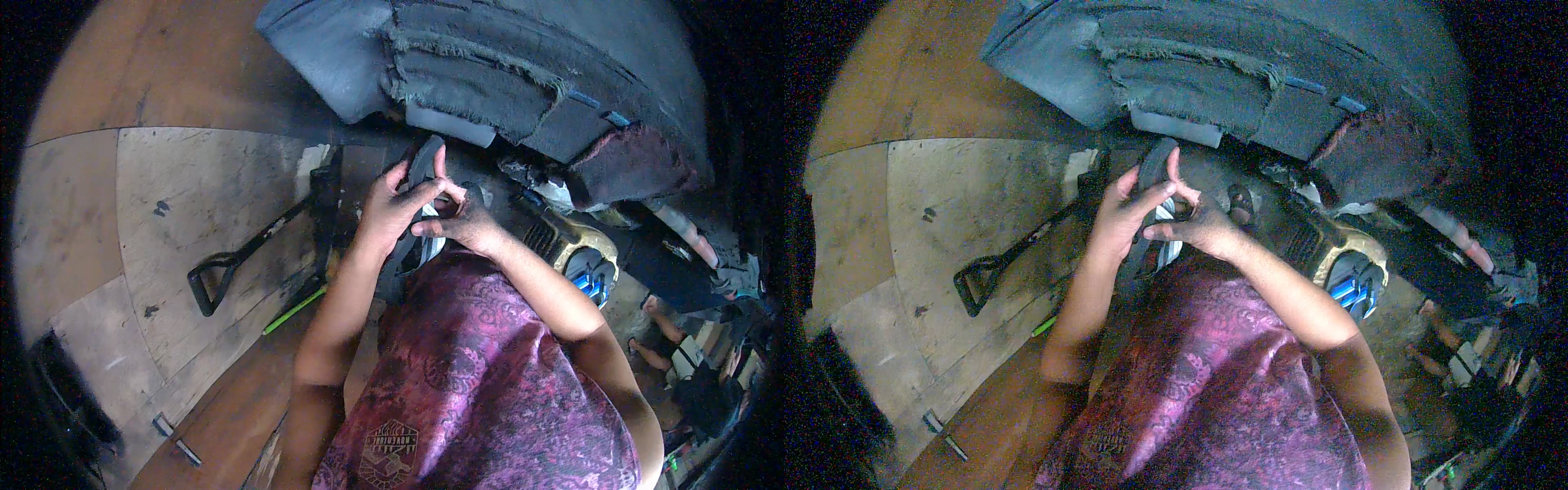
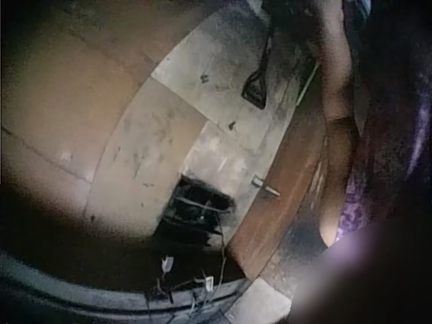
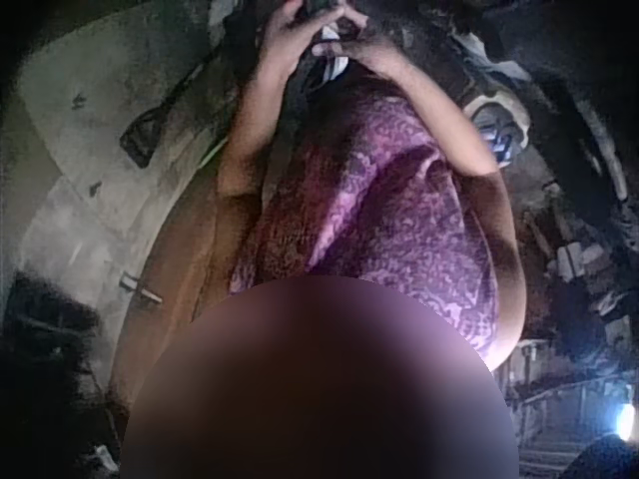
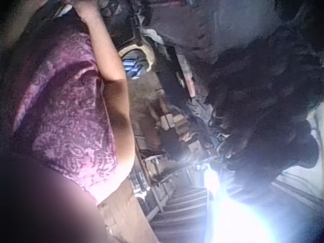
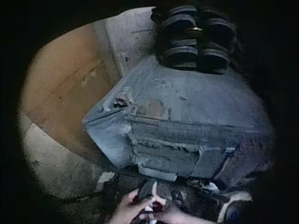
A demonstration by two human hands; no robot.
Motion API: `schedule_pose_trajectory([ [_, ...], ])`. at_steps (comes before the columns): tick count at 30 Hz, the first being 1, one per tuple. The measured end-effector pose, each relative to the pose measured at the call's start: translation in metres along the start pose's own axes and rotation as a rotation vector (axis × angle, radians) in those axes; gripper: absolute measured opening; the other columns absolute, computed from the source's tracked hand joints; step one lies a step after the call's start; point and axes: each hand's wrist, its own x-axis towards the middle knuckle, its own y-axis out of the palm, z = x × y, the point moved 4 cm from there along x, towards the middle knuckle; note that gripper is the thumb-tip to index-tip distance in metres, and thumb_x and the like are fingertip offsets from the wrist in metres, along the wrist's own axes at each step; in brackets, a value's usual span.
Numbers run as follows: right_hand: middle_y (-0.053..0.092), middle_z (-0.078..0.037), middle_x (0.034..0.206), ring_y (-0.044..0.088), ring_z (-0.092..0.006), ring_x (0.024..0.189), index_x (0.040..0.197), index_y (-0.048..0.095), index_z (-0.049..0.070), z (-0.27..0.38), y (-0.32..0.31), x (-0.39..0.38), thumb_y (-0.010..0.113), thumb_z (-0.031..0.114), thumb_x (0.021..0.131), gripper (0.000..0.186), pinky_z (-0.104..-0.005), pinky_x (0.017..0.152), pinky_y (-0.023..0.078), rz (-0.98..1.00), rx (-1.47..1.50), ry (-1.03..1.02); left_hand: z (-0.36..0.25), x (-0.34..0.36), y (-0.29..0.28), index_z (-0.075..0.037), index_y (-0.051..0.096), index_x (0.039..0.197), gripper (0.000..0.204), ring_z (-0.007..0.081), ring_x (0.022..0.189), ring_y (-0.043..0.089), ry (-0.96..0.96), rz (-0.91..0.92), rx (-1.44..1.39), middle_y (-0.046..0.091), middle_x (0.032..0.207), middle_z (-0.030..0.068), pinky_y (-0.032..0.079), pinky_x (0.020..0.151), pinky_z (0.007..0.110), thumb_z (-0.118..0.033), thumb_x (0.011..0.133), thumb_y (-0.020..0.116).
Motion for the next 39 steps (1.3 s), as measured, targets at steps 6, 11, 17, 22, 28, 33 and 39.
schedule_pose_trajectory([
  [6, 0.049, -0.009, 0.129, 0.06, -0.0167, 0.101, 0.148, 0.02, 0.027, -0.01, -0.026, 0.006, 0.063, -0.007, 0.08, 0.087, -0.0315, 0.091, 0.05, -0.064, 0.41, 0.125, 0.011, 0.039, 0.008, 0.001, 0.062, 0.106, 0.039, 0.0129, 0.078, 0.062, 0.071, -0.075, 0.414, 0.068, 0.085, 0.0111, 0.05, 0.07, 0.03, -0.025, 0.078, 0.07],
  [11, 0.056, -0.007, 0.116, 0.06, -0.0161, 0.099, 0.14, 0.034, 0.014, 0.001, -0.046, 0.018, 0.066, -0.002, 0.08, 0.069, -0.0295, 0.089, 0.05, -0.062, 0.311, 0.106, 0.031, 0.069, 0.014, 0.005, 0.057, 0.116, 0.046, 0.0155, 0.084, 0.062, 0.032, -0.023, 0.135, 0.066, 0.099, 0.0094, 0.05, 0.077, 0.03, -0.013, 0.076, 0.07],
  [17, 0.035, -0.016, 0.143, 0.042, -0.0311, 0.127, 0.14, 0.038, 0.015, 0.0, -0.04, -0.005, 0.074, 0.012, 0.074, 0.076, -0.038, 0.104, 0.037, -0.208, -0.698, -0.124, 0.035, 0.028, 0.025, 0.002, 0.049, 0.128, 0.051, 0.0129, 0.094, 0.06, 0.18, 0.054, -0.341, 0.064, 0.105, 0.0046, 0.046, 0.085, 0.026, -0.008, 0.081, 0.067],
  [22, 0.023, -0.018, 0.149, 0.032, -0.0355, 0.134, 0.136, 0.046, 0.017, -0.001, -0.025, -0.009, 0.075, 0.025, 0.071, 0.071, -0.0402, 0.107, 0.034, -0.32, -1.018, -0.252, 0.012, 0.018, 0.023, -0.003, 0.061, 0.115, 0.044, 0.0143, 0.091, 0.065, 0.259, -0.208, 0.173, 0.07, 0.098, 0.0091, 0.05, 0.078, 0.028, -0.034, 0.084, 0.068],
  [28, 0.061, -0.014, 0.115, 0.059, -0.0263, 0.106, 0.14, 0.038, 0.012, -0.009, -0.019, -0.003, 0.071, 0.026, 0.077, 0.072, -0.0347, 0.091, 0.046, -0.172, -0.637, 0.228, -0.019, 0.015, 0.02, -0.007, 0.068, 0.095, 0.03, 0.0296, 0.07, 0.068, 0.345, -0.358, 0.63, 0.068, 0.078, 0.0147, 0.051, 0.06, 0.037, -0.035, 0.084, 0.067],
  [33, 0.063, -0.007, 0.109, 0.058, -0.0165, 0.098, 0.135, 0.044, 0.007, -0.002, -0.015, 0.002, 0.071, 0.008, 0.077, 0.064, -0.0314, 0.086, 0.046, 0.013, -0.188, 0.008, -0.037, 0.016, 0.02, -0.005, 0.066, 0.08, 0.041, 0.0376, 0.066, 0.065, 0.186, -0.406, 0.987, 0.064, 0.068, 0.0191, 0.05, 0.058, 0.045, -0.046, 0.082, 0.063],
  [39, 0.064, -0.007, 0.107, 0.058, -0.0164, 0.1, 0.134, 0.046, 0.009, 0.0, -0.027, 0.004, 0.075, 0.007, 0.073, 0.068, -0.034, 0.09, 0.046, 0.012, -0.057, 0.136, -0.022, 0.031, 0.024, -0.003, 0.066, 0.081, 0.041, 0.0398, 0.07, 0.065, -0.006, -0.375, 1.061, 0.064, 0.071, 0.0219, 0.05, 0.063, 0.047, -0.044, 0.081, 0.063],
])
